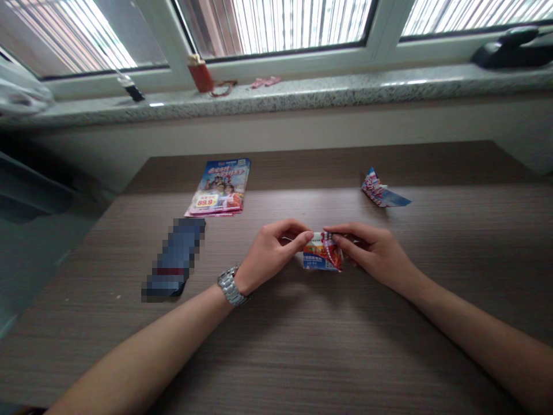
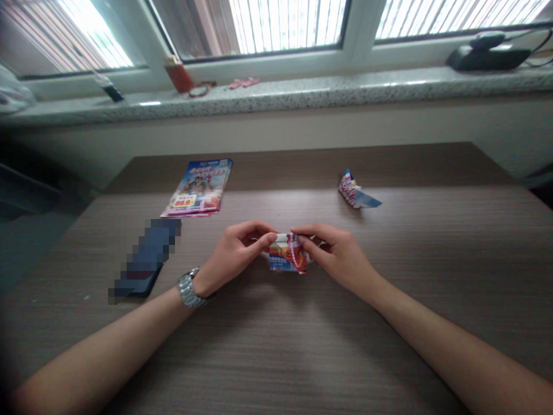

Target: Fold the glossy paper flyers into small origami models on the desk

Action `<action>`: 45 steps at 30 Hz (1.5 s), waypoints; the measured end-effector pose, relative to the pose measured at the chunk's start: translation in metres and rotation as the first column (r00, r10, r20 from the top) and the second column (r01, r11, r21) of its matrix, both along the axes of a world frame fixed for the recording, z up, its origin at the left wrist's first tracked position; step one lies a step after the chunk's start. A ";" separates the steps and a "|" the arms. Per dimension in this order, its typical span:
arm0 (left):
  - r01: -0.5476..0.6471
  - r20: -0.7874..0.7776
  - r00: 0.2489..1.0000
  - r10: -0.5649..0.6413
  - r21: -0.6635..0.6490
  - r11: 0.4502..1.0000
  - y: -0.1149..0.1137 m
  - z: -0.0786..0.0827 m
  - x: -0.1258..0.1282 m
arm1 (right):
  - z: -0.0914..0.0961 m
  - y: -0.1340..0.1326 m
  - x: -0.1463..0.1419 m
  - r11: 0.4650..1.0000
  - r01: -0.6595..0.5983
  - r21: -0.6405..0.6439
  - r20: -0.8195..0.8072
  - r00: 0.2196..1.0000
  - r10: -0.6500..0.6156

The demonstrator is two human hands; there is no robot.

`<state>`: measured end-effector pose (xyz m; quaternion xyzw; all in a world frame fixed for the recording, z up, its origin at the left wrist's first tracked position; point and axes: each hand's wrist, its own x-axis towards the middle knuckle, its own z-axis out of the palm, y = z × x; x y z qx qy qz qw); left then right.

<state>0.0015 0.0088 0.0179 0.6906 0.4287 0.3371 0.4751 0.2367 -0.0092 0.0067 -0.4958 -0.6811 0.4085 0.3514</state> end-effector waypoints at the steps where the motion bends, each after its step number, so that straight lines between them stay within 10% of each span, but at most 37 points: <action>1: 0.011 -0.007 1.000 -0.011 -0.002 1.000 0.000 -0.001 0.000 | 0.000 0.000 0.000 1.000 -0.009 0.016 0.010 1.000 0.009; 16: 0.110 0.073 0.993 -0.098 -0.176 0.978 0.001 -0.007 0.001 | -0.004 0.001 0.000 1.000 0.024 -0.015 0.041 0.999 -0.024; 29: -0.130 0.122 0.981 0.149 -0.156 0.979 0.007 -0.019 -0.004 | -0.002 -0.001 0.002 0.990 0.144 -0.008 0.009 0.990 -0.144; 38: -0.073 0.143 0.985 0.100 -0.183 0.980 0.000 -0.012 0.000 | -0.006 -0.003 -0.003 0.989 0.081 -0.126 -0.152 0.983 -0.100; 45: -0.069 -0.126 0.988 0.085 0.121 0.990 -0.004 -0.011 0.000 | -0.008 0.002 0.002 0.994 0.098 -0.052 -0.097 0.990 -0.102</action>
